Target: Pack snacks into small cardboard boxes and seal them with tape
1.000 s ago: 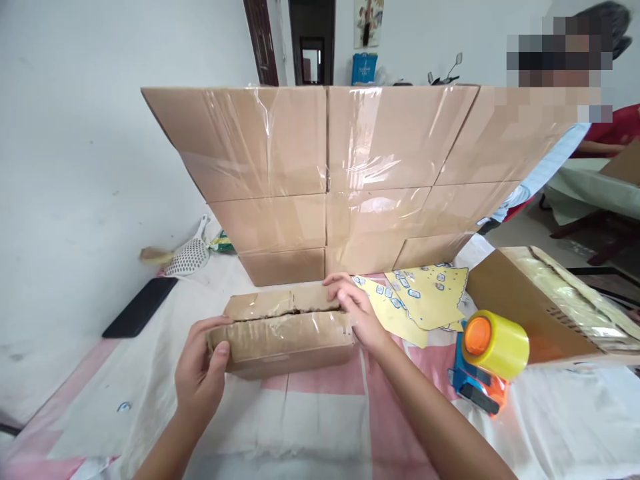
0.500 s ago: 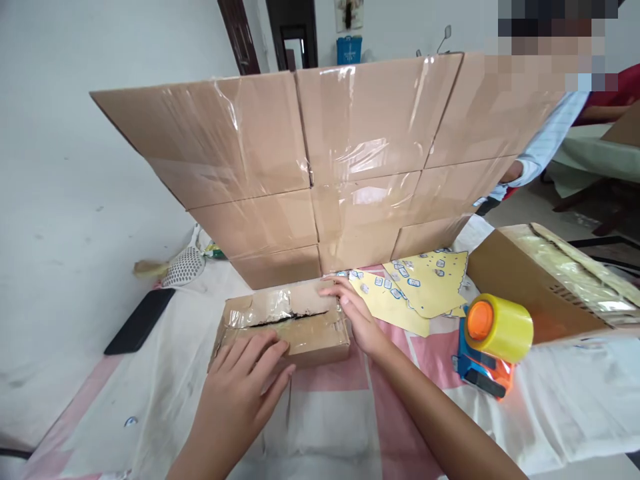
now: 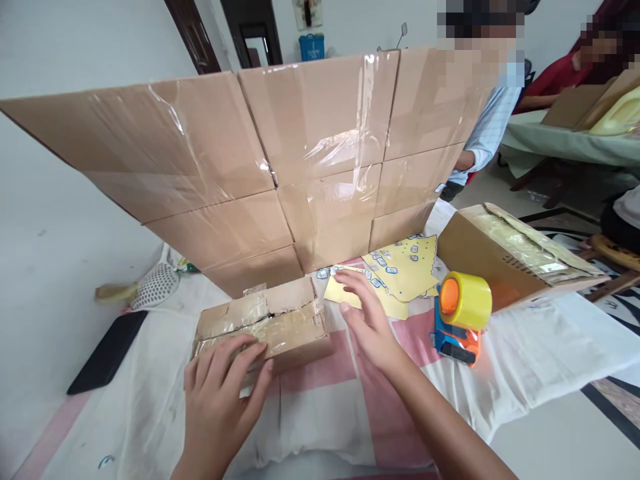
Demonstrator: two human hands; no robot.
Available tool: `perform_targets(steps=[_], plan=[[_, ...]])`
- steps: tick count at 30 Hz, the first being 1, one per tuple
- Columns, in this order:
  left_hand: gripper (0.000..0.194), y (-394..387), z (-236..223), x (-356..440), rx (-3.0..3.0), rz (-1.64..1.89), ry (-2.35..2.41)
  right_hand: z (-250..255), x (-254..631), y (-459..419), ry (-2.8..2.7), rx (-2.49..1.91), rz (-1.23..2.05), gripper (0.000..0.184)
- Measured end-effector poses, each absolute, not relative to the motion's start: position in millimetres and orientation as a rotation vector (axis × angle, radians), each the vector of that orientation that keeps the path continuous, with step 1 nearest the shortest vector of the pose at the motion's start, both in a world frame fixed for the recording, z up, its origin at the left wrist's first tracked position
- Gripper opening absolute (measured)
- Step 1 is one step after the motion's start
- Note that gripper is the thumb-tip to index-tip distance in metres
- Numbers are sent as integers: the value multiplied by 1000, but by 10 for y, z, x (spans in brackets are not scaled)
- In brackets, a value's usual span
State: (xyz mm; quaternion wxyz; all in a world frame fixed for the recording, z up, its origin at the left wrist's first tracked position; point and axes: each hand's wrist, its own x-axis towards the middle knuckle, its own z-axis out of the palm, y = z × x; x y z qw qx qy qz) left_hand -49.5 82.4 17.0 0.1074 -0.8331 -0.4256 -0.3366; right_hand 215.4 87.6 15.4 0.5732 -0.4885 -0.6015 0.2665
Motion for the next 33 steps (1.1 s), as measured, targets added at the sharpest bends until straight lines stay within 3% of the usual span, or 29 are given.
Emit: perform_targets(steps=[4, 8, 12, 16, 20, 28, 33], plan=[[26, 869, 190, -483, -2418, -1001, -1217, 150, 2536, 453, -1123, -1346, 118, 24], [24, 922, 230, -494, -2526, -947, -1131, 10, 3247, 162, -728, -1441, -326, 41], [21, 961, 254, -497, -2567, -896, -1093, -213, 3819, 130, -462, -1604, -32, 53], [18, 981, 274, -451, -2517, -875, -1108, -371, 3838, 229, -229, -1596, 284, 44], [18, 982, 308, -411, -2533, -747, -1165, -422, 3676, 252, -366, -1628, 347, 30], [34, 993, 361, -414, -2568, -556, -1233, -566, 3705, 152, -521, -1532, 406, 39], [35, 1069, 394, -475, -2638, -574, -1319, -607, 3666, 96, -573, -1515, 425, 36]])
